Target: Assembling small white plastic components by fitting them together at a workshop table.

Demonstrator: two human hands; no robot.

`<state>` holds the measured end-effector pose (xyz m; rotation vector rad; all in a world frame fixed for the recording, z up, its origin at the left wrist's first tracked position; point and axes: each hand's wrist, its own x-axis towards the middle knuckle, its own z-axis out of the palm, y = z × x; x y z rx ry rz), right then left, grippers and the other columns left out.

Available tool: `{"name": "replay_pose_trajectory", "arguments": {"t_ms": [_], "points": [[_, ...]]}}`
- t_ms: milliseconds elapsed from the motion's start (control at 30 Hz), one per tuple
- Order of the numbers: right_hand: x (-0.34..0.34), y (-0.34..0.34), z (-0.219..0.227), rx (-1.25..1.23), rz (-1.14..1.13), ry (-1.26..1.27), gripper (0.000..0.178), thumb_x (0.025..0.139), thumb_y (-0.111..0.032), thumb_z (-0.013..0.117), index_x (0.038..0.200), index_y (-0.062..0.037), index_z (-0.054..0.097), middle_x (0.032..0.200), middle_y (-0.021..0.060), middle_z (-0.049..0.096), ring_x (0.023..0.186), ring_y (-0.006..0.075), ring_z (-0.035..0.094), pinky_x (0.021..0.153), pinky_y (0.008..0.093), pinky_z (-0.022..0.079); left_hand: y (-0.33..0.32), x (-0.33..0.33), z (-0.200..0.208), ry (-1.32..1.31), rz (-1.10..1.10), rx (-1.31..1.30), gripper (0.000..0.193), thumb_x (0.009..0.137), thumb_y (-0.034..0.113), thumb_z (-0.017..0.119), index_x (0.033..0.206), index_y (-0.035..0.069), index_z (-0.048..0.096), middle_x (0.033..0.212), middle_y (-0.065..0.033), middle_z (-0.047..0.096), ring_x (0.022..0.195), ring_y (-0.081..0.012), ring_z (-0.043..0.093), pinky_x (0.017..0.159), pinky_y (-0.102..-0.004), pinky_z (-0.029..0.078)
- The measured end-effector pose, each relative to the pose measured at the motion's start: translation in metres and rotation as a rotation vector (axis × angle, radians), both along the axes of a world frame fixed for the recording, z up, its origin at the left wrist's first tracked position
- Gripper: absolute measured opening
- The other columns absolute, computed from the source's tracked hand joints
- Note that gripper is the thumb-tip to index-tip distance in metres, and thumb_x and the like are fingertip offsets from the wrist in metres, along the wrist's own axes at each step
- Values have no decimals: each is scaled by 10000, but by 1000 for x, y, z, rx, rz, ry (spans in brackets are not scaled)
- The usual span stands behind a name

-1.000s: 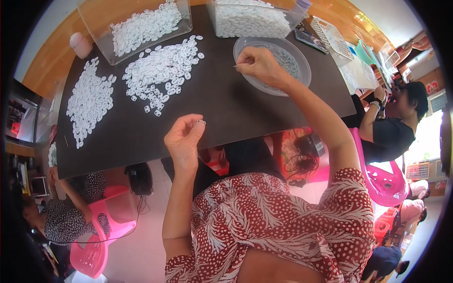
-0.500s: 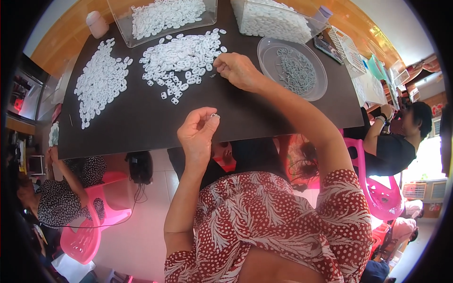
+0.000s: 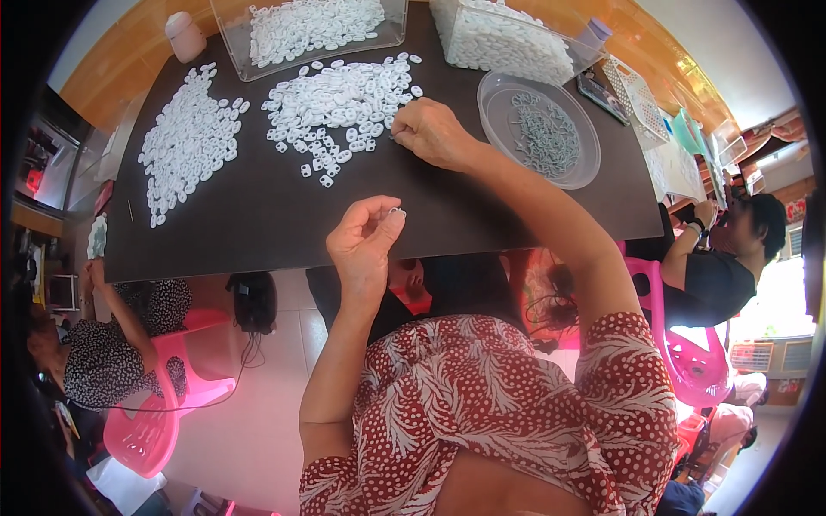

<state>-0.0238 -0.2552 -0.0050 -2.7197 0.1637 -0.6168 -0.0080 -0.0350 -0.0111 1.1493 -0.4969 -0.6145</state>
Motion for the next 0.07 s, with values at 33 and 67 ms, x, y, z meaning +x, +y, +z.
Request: {"name": "replay_pose_trajectory", "arguments": {"t_ms": [33, 67], "points": [[0, 0, 1, 64, -22, 66, 83, 718, -102, 658, 769, -43, 629, 767, 110, 622, 821, 270, 581, 736, 368, 450, 0, 2, 2, 17, -15, 0, 175, 799, 3, 670, 970, -19, 644, 806, 9, 593, 699, -48, 509, 652, -166, 414], [0, 0, 4, 128, -42, 131, 115, 713, -127, 672, 772, -38, 629, 779, 118, 622, 835, 273, 581, 745, 374, 451, -1, 4, 6, 33, -28, -1, 172, 808, 15, 664, 977, -16, 645, 802, 6, 594, 695, -51, 510, 649, -169, 420]]}}
